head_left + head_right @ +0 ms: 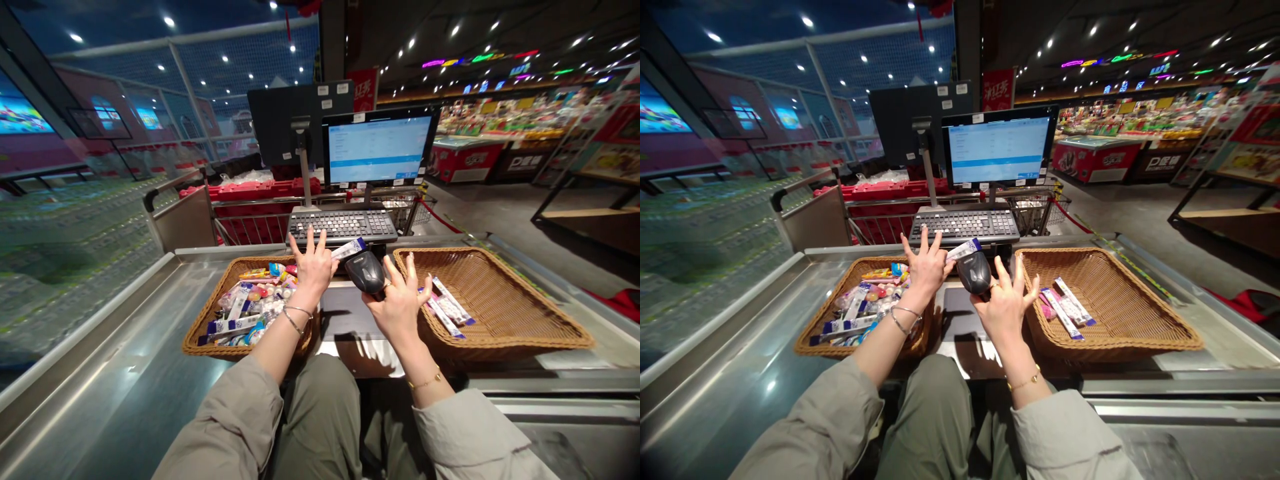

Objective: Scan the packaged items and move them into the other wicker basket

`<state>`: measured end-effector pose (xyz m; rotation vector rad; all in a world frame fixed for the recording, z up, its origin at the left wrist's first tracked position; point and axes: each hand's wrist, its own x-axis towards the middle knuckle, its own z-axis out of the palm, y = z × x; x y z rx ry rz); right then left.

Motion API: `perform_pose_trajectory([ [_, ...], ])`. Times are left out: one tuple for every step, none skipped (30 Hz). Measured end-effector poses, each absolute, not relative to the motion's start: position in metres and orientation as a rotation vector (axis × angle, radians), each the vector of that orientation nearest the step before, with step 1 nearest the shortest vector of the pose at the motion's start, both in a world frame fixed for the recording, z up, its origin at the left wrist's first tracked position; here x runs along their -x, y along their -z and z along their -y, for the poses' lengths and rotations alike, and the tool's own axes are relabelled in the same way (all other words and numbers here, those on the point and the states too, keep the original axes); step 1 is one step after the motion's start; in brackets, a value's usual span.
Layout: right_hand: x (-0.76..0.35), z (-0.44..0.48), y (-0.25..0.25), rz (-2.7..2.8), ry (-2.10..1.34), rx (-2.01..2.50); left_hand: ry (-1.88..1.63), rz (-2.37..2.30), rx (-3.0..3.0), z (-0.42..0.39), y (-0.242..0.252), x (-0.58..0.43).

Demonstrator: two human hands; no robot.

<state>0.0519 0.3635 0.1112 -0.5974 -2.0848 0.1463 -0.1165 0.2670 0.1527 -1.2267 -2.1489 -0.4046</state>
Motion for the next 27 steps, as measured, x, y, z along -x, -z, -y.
perform_pose_trajectory([
  [-0.054, -0.365, -0.112, 2.081, -0.135, 0.612, 0.406, 2.141, 1.237, -0.268, -0.154, 0.115],
  [-0.057, -0.368, -0.113, 2.075, -0.124, 0.628, 0.407, 2.134, 1.25, -0.27, -0.155, 0.114],
  [-0.06, -0.37, -0.114, 2.067, -0.115, 0.645, 0.408, 2.126, 1.265, -0.271, -0.157, 0.113],
  [-0.063, -0.374, -0.115, 2.055, -0.108, 0.664, 0.41, 2.117, 1.282, -0.273, -0.158, 0.112],
  [-0.067, -0.378, -0.116, 2.038, -0.103, 0.685, 0.409, 2.107, 1.299, -0.276, -0.159, 0.11],
  [-0.07, -0.382, -0.116, 2.021, -0.1, 0.704, 0.406, 2.094, 1.315, -0.278, -0.16, 0.109],
  [-0.074, -0.387, -0.117, 1.999, -0.098, 0.726, 0.4, 2.08, 1.329, -0.281, -0.16, 0.107],
  [-0.078, -0.392, -0.117, 1.978, -0.098, 0.753, 0.392, 2.064, 1.342, -0.285, -0.16, 0.105],
  [-0.083, -0.397, -0.117, 1.957, -0.095, 0.776, 0.382, 2.046, 1.357, -0.289, -0.159, 0.104],
  [-0.088, -0.403, -0.118, 1.942, -0.097, 0.804, 0.372, 2.027, 1.373, -0.293, -0.158, 0.102],
  [-0.093, -0.408, -0.118, 1.919, -0.103, 0.84, 0.363, 2.007, 1.393, -0.297, -0.157, 0.1],
  [-0.098, -0.414, -0.119, 1.903, -0.116, 0.874, 0.356, 1.987, 1.414, -0.302, -0.155, 0.098],
  [-0.104, -0.419, -0.119, 1.885, -0.133, 0.905, 0.351, 1.965, 1.435, -0.308, -0.153, 0.095],
  [-0.11, -0.424, -0.12, 1.865, -0.148, 0.934, 0.349, 1.942, 1.456, -0.313, -0.152, 0.093],
  [-0.117, -0.429, -0.12, 1.853, -0.162, 0.957, 0.349, 1.916, 1.478, -0.319, -0.15, 0.09],
  [-0.123, -0.433, -0.12, 1.838, -0.173, 0.978, 0.349, 1.885, 1.502, -0.324, -0.149, 0.087],
  [-0.129, -0.437, -0.12, 1.824, -0.184, 0.997, 0.347, 1.849, 1.529, -0.33, -0.148, 0.084],
  [-0.135, -0.441, -0.12, 1.807, -0.194, 1.017, 0.342, 1.807, 1.56, -0.336, -0.146, 0.081],
  [-0.14, -0.444, -0.119, 1.787, -0.201, 1.038, 0.334, 1.762, 1.591, -0.341, -0.145, 0.077],
  [-0.145, -0.447, -0.119, 1.769, -0.208, 1.056, 0.325, 1.717, 1.622, -0.347, -0.144, 0.073],
  [-0.15, -0.45, -0.119, 1.751, -0.212, 1.074, 0.316, 1.676, 1.649, -0.352, -0.143, 0.069],
  [-0.154, -0.452, -0.118, 1.736, -0.213, 1.092, 0.308, 1.641, 1.674, -0.356, -0.141, 0.064],
  [-0.158, -0.454, -0.118, 1.726, -0.212, 1.109, 0.3, 1.612, 1.698, -0.361, -0.14, 0.06],
  [-0.161, -0.456, -0.117, 1.718, -0.208, 1.128, 0.294, 1.586, 1.722, -0.365, -0.138, 0.056],
  [-0.164, -0.458, -0.117, 1.713, -0.203, 1.148, 0.286, 1.56, 1.747, -0.369, -0.136, 0.052],
  [-0.167, -0.46, -0.117, 1.707, -0.194, 1.166, 0.278, 1.532, 1.771, -0.373, -0.135, 0.048],
  [-0.17, -0.462, -0.116, 1.703, -0.185, 1.179, 0.269, 1.502, 1.794, -0.378, -0.133, 0.044],
])
